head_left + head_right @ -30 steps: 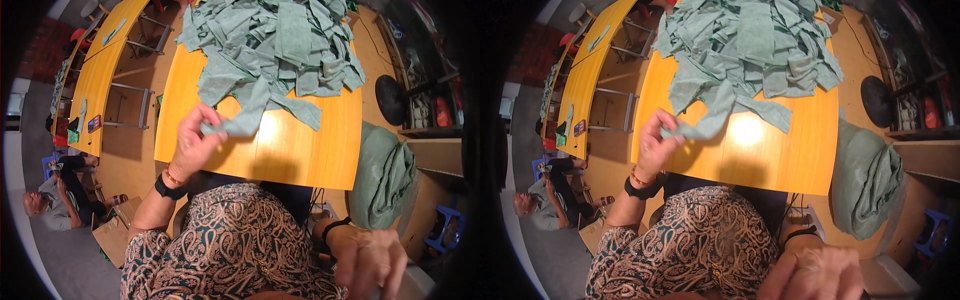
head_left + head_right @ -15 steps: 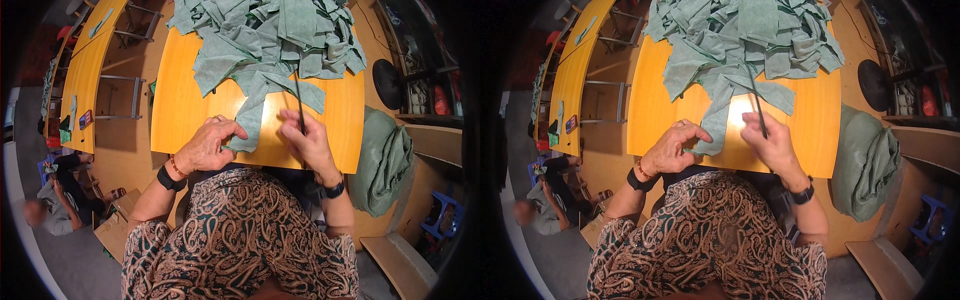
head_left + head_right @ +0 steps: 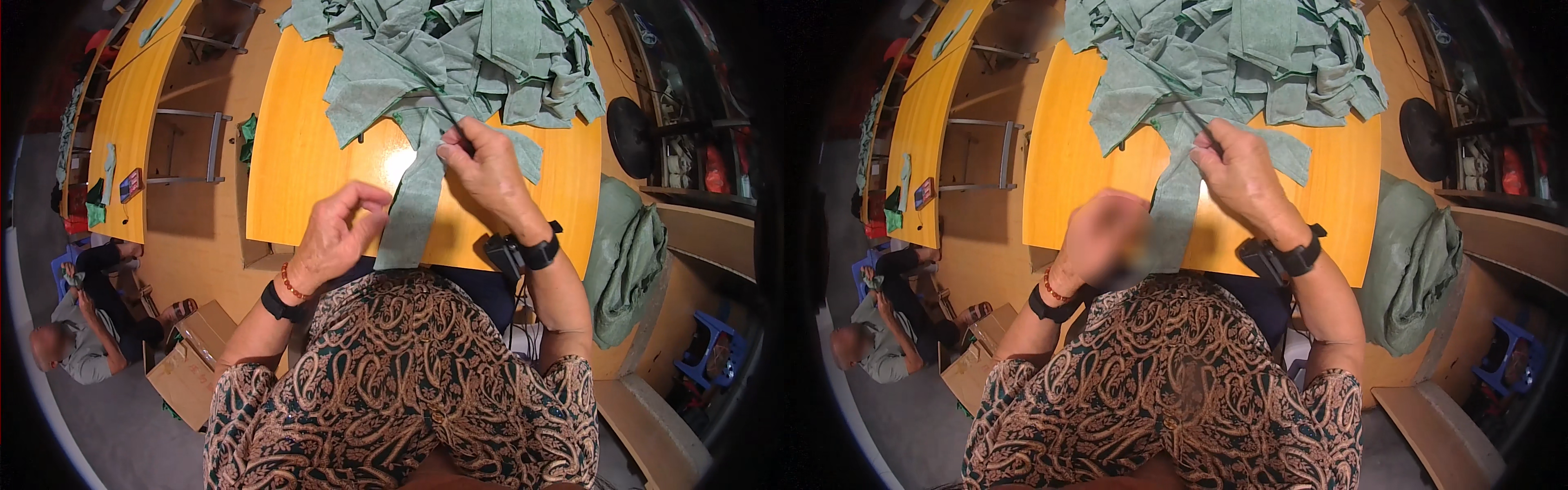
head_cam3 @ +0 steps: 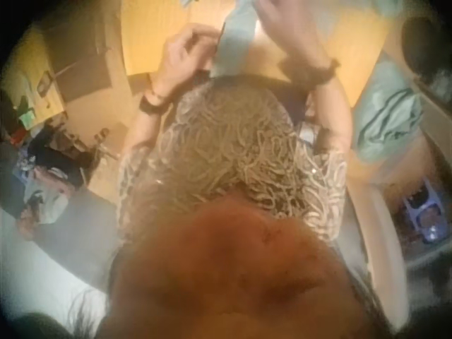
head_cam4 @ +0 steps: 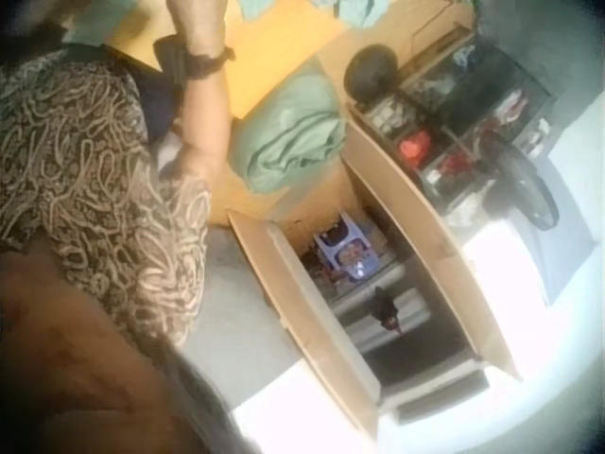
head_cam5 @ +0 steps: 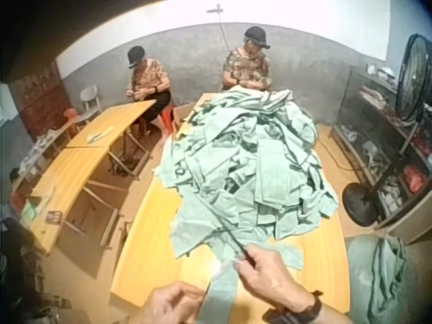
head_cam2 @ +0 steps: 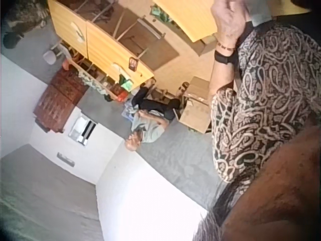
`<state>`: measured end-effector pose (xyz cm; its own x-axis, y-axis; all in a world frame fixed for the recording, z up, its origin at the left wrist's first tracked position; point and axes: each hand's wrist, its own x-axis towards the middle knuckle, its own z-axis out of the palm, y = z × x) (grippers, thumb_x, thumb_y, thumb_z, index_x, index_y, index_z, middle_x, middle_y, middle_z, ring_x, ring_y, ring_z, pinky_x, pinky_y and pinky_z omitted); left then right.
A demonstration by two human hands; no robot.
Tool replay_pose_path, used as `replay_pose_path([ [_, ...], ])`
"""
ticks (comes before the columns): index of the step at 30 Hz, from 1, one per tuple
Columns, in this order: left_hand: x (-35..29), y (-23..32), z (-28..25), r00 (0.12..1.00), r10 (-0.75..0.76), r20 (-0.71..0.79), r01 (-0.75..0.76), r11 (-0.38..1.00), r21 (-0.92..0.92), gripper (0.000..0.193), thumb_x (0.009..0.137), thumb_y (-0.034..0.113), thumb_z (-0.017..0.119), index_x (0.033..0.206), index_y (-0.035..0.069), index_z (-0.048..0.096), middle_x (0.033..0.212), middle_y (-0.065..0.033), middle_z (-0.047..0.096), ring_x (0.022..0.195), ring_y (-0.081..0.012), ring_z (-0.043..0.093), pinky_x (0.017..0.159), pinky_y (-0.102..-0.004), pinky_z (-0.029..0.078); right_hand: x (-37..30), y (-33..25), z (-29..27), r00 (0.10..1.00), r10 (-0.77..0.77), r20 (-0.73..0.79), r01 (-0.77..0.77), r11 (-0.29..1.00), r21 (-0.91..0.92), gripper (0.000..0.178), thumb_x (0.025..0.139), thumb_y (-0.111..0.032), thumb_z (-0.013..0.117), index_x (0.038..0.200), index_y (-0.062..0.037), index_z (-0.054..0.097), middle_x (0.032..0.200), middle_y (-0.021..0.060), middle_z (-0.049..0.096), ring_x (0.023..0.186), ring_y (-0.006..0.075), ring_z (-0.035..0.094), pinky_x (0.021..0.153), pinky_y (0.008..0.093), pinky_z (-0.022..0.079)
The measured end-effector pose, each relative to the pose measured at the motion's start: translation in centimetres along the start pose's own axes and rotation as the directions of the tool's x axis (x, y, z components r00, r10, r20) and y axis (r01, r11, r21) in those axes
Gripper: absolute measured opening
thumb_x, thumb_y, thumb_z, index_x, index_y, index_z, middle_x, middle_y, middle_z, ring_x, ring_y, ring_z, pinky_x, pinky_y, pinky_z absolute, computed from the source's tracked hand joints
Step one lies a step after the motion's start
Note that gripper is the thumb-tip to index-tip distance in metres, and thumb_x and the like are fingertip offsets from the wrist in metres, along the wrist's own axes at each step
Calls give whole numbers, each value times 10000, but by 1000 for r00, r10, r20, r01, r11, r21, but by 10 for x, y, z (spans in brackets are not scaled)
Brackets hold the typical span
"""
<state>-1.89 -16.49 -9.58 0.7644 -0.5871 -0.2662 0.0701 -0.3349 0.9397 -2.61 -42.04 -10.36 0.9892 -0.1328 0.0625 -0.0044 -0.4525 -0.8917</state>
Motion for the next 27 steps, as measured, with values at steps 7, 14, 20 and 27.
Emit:
replay_pose_path([
  [7, 38, 6, 25, 997, 70, 21, -48, 850, -525, 340, 938, 140, 641, 1201, -60, 564, 1026, -33, 652, 887, -62, 584, 803, -225, 491, 5, -30, -29, 992, 127, 28, -129, 974, 187, 168, 823, -124, 722, 842, 17, 632, 723, -1, 608, 667, 60, 505, 595, 240, 432],
  [14, 41, 25, 26, 969, 60, 238, 134, 681, -720, 399, 928, 78, 631, 1296, -17, 507, 1077, -28, 647, 942, -60, 595, 848, -227, 497, 13, -17, -28, 991, 118, -61, -106, 980, 170, 180, 830, -136, 711, 871, 24, 639, 749, 24, 632, 710, 75, 541, 634, 256, 461],
  [20, 43, 32, 22, 981, 99, 166, 76, 592, -803, 423, 917, 40, 614, 1322, 14, 496, 1155, -57, 644, 978, -100, 632, 858, -253, 526, 14, -11, -19, 992, 84, -95, -64, 979, 195, 247, 847, -129, 690, 1037, 26, 655, 794, 21, 649, 756, 79, 571, 691, 250, 482],
  [27, 50, 22, 9, 971, 83, 223, 131, 593, -794, 560, 879, 4, 569, 1413, -8, 400, 1252, -113, 617, 1062, -153, 631, 887, -290, 528, -24, -36, -21, 981, 190, 49, -196, 935, 297, 225, 864, -111, 693, 1035, 33, 667, 842, 23, 670, 779, 64, 583, 700, 239, 488],
])
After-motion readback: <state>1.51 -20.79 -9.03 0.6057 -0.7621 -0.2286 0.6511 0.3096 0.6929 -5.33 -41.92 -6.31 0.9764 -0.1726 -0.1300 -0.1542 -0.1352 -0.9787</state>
